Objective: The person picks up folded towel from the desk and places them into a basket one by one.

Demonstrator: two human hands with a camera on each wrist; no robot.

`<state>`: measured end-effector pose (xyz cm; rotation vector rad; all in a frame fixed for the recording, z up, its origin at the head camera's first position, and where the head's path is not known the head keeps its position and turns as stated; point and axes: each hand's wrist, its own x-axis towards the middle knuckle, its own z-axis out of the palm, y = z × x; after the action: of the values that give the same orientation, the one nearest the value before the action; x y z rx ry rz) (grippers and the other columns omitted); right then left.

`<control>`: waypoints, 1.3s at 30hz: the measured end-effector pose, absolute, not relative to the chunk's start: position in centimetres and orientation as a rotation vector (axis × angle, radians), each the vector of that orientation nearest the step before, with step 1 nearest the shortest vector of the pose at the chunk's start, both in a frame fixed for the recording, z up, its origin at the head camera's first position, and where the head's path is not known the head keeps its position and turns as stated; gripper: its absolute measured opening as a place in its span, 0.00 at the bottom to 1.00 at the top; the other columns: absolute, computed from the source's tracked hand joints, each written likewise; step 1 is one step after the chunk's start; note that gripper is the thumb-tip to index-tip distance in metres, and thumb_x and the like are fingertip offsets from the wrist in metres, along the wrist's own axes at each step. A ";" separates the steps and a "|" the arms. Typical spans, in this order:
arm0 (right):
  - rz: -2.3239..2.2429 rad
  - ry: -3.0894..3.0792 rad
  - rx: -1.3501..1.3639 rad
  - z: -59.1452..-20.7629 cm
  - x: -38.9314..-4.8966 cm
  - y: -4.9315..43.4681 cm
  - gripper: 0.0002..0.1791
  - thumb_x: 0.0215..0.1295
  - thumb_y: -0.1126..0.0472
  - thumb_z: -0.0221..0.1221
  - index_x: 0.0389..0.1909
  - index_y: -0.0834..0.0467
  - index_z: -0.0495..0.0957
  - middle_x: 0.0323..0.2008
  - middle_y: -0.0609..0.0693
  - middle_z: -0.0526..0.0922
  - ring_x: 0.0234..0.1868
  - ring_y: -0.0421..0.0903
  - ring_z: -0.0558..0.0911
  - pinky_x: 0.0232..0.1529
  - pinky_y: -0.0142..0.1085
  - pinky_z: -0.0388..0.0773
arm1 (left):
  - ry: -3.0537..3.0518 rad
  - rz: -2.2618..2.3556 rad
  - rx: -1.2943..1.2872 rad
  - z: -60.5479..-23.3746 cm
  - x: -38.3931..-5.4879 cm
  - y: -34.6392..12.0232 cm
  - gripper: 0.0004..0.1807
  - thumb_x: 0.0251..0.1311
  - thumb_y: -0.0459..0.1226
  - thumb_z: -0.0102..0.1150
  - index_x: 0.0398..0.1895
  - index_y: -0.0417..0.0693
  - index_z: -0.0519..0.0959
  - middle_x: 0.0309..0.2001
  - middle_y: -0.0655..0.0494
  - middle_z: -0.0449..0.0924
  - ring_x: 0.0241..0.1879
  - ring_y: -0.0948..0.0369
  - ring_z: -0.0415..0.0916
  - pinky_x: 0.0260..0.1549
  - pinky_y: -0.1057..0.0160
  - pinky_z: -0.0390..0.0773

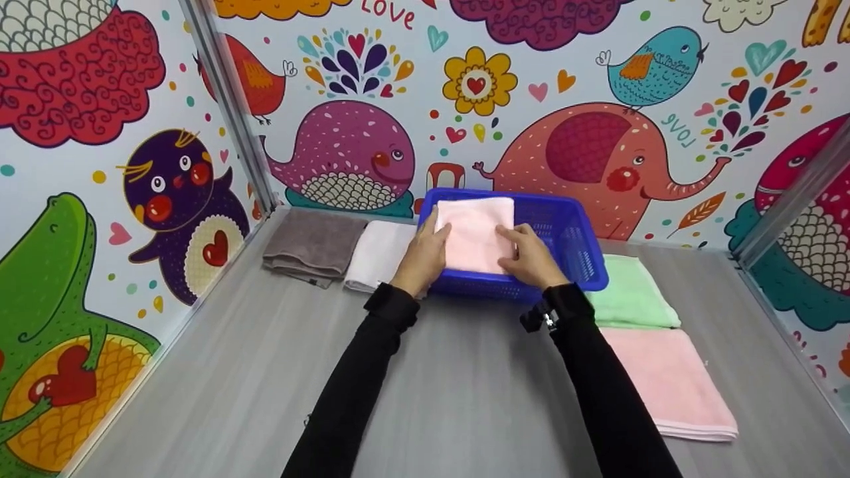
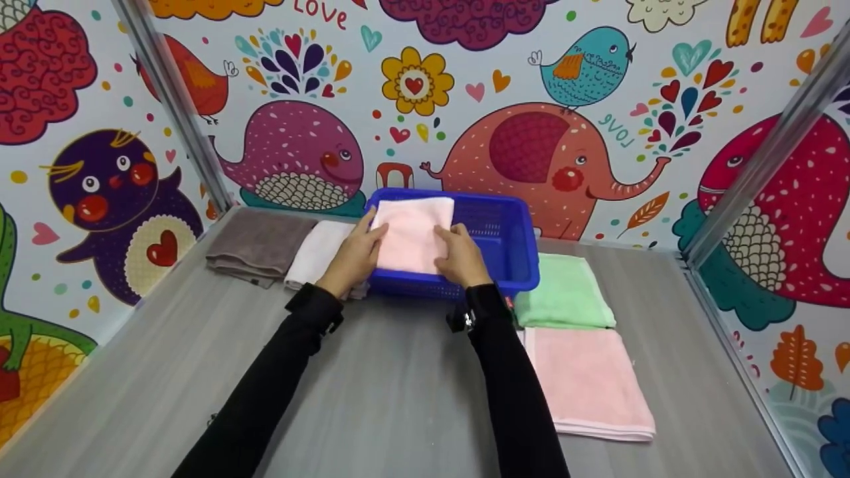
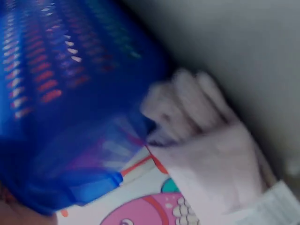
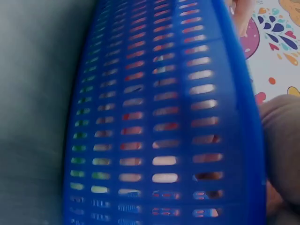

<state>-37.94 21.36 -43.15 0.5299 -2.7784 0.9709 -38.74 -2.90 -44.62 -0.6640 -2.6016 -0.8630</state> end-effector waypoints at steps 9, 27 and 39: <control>0.949 -2.937 0.518 -43.2 -38.3 21.7 0.32 0.65 0.66 0.63 0.71 0.65 0.71 0.59 0.67 0.79 0.49 0.59 0.78 0.55 0.49 0.74 | -2.669 -0.709 -0.672 -44.8 -38.9 -3.2 0.20 0.74 0.34 0.47 0.57 0.31 0.83 0.78 0.32 0.57 0.71 0.39 0.67 0.71 0.47 0.68; 0.560 -3.259 0.416 -42.2 -38.5 21.2 0.27 0.74 0.53 0.51 0.70 0.59 0.75 0.70 0.61 0.75 0.73 0.64 0.71 0.72 0.60 0.66 | -2.846 -0.443 -0.523 -44.5 -38.8 -2.9 0.31 0.80 0.54 0.38 0.48 0.47 0.90 0.59 0.50 0.85 0.72 0.54 0.69 0.79 0.49 0.50; 0.498 -2.755 0.279 -44.0 -37.4 20.3 0.13 0.69 0.58 0.59 0.44 0.59 0.88 0.41 0.58 0.90 0.43 0.61 0.88 0.44 0.57 0.82 | -2.467 -0.542 -0.597 -46.4 -37.3 -2.7 0.17 0.76 0.45 0.50 0.44 0.49 0.88 0.44 0.52 0.88 0.53 0.50 0.81 0.64 0.49 0.71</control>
<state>-37.39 20.34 -44.03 0.2792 -2.7548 0.4980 -37.29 -2.75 -46.43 -0.5975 -2.4667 -0.5416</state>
